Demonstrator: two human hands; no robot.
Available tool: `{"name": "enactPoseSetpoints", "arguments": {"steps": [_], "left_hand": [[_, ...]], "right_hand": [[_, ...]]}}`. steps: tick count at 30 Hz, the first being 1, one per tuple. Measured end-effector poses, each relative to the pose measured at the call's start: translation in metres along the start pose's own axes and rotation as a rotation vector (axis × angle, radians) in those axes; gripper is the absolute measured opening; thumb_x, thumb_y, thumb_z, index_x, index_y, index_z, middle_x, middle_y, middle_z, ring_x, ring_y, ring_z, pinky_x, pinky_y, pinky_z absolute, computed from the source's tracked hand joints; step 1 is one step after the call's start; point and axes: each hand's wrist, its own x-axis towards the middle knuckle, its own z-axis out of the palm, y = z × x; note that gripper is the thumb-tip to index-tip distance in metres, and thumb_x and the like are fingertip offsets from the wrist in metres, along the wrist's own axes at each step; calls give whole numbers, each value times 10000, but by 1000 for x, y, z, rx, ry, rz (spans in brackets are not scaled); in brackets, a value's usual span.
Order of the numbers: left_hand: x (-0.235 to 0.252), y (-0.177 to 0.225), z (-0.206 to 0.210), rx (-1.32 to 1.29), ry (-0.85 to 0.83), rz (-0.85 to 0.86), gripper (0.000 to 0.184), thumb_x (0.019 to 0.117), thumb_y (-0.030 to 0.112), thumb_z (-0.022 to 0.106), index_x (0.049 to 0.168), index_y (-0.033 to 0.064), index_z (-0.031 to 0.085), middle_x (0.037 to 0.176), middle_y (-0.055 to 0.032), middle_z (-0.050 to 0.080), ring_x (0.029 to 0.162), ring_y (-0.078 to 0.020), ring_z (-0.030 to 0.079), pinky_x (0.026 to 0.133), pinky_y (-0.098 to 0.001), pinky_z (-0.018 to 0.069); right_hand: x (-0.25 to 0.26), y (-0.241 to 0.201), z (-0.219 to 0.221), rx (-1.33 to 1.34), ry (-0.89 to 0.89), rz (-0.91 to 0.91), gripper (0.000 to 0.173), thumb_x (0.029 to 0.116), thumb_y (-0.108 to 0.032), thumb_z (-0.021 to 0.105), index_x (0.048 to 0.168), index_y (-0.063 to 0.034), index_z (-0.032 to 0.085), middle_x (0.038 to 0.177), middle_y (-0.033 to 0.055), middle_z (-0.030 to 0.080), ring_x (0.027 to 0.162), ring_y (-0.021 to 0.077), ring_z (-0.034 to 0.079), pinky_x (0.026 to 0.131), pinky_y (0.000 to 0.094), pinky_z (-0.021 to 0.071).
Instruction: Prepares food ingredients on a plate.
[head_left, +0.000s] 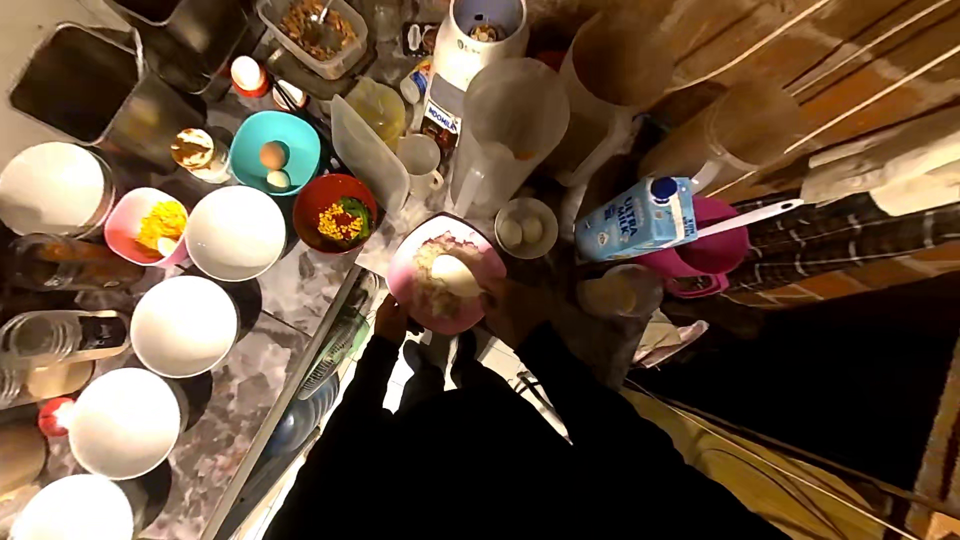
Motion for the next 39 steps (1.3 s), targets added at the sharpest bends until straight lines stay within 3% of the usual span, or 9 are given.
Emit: {"name": "enactPoseSetpoints", "arguments": {"steps": [3,7,10,15,19,23,30,35,39], "left_hand": [[2,-1,-6,32,-9,6,279,1083,108,461,1305,-54,512,796,-136,708,594,-185,693,588,-349,610],[3,0,-7,20,-17,-25,278,1087,107,460,1301,-67,499,808,-145,701,586,-186,690,577,-347,609],[4,3,-10,28,-10,-19,282,1078,90,474,1316,-58,500,818,-142,704,583,-184,686,570,-345,606],[3,5,-11,58,-18,-33,285,1085,113,466,1310,-57,508,831,-151,700,592,-185,683,578,-341,599],[2,7,-14,49,-23,-8,268,1078,94,471,1291,-64,511,821,-148,701,585,-184,685,573,-341,603],[5,3,-16,59,-43,-23,273,1088,118,467,1298,-56,493,832,-148,698,589,-184,685,578,-343,605],[9,15,-32,175,-47,-17,288,1085,120,475,1300,-67,516,802,-141,686,584,-170,664,580,-333,587],[12,22,-40,238,-79,9,293,1084,112,481,1320,-58,514,829,-134,687,589,-155,659,582,-323,585],[11,27,-38,260,-41,3,260,1081,104,479,1272,-66,529,797,-127,685,576,-147,654,584,-320,583]], "right_hand": [[5,-6,-12,6,74,33,305,1034,-235,571,1250,-65,703,1154,183,715,1051,377,696,902,615,546],[30,-8,-10,-67,-2,38,322,1018,-206,587,1291,-71,690,1164,210,715,1093,408,685,919,636,529],[22,-23,-22,-104,76,27,253,1025,-218,577,1153,-53,721,1049,207,723,982,409,704,816,635,550],[44,-25,-2,-9,14,-39,246,1016,-174,559,1111,-6,712,1068,227,722,1027,412,698,878,636,528],[0,-17,-30,-36,-28,63,273,1027,-229,605,1210,-55,710,1099,206,719,1027,394,697,886,621,546],[-10,8,-4,-42,-83,138,312,1044,-256,577,1247,-65,717,1161,199,724,1123,381,680,999,599,504],[1,11,-25,-78,117,214,318,1065,-235,530,1279,-49,674,1221,218,692,1112,422,674,938,649,516],[43,-1,-9,-24,81,45,299,1047,-202,559,1277,-62,690,1214,217,701,1135,413,673,966,633,515],[33,4,5,-80,85,-152,275,1042,-197,575,1257,-114,723,1231,181,691,1107,378,684,934,602,544]]}}
